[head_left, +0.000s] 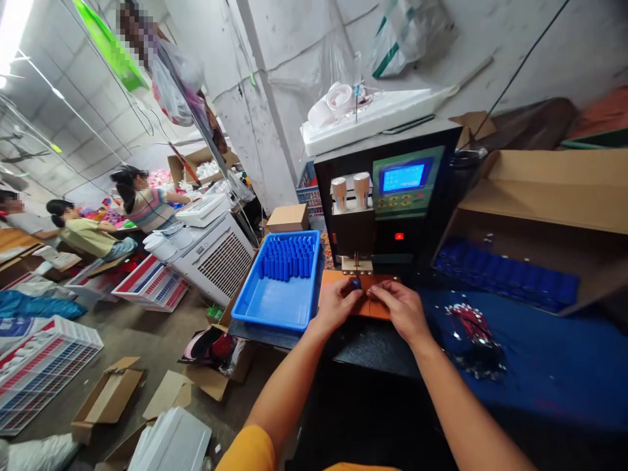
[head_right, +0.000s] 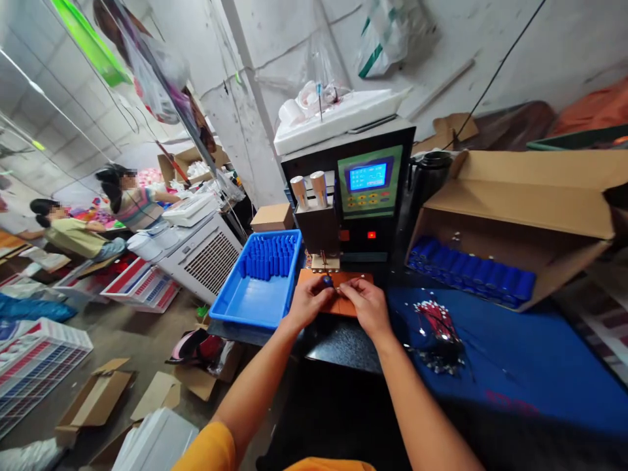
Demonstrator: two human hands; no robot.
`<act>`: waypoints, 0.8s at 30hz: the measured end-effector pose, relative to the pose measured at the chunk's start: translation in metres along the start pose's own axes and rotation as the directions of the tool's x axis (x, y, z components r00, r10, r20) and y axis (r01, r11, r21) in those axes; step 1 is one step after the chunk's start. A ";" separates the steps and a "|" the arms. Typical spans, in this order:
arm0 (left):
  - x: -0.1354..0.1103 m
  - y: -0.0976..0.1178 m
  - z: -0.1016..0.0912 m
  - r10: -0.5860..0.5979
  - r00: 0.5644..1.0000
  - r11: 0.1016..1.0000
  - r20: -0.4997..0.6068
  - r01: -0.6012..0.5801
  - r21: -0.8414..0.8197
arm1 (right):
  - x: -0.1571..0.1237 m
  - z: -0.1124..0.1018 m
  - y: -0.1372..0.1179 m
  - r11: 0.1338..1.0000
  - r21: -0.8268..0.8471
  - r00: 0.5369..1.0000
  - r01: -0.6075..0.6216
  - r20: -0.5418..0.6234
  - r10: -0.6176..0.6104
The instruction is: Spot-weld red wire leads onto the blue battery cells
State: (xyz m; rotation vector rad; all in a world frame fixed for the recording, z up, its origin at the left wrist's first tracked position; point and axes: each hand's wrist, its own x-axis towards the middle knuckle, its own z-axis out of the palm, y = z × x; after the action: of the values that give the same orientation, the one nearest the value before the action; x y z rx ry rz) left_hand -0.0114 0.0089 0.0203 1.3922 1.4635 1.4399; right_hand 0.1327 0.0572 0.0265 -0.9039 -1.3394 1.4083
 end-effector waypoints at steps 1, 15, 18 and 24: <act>-0.001 -0.001 0.000 -0.006 1.000 1.000 0.009 0.006 -0.001 | -0.001 0.001 0.000 1.000 0.002 1.000 -0.002 -0.010 0.002; -0.008 -0.014 -0.003 0.018 0.997 0.997 -0.070 -0.012 0.076 | -0.007 0.004 0.009 0.884 0.467 0.963 0.026 -0.250 0.104; -0.008 -0.014 -0.002 0.025 0.995 0.995 -0.094 -0.016 0.095 | -0.007 0.005 0.012 0.881 0.471 0.961 0.039 -0.258 0.095; -0.008 -0.008 0.003 0.055 0.995 0.989 -0.081 -0.043 0.139 | -0.008 0.006 0.012 0.935 0.351 0.967 0.044 -0.250 0.048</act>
State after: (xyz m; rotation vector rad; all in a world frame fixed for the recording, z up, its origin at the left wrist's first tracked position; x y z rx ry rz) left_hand -0.0087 0.0034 0.0109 1.4746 1.6186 1.4690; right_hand 0.1269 0.0486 0.0144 -0.8090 -0.8562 1.4222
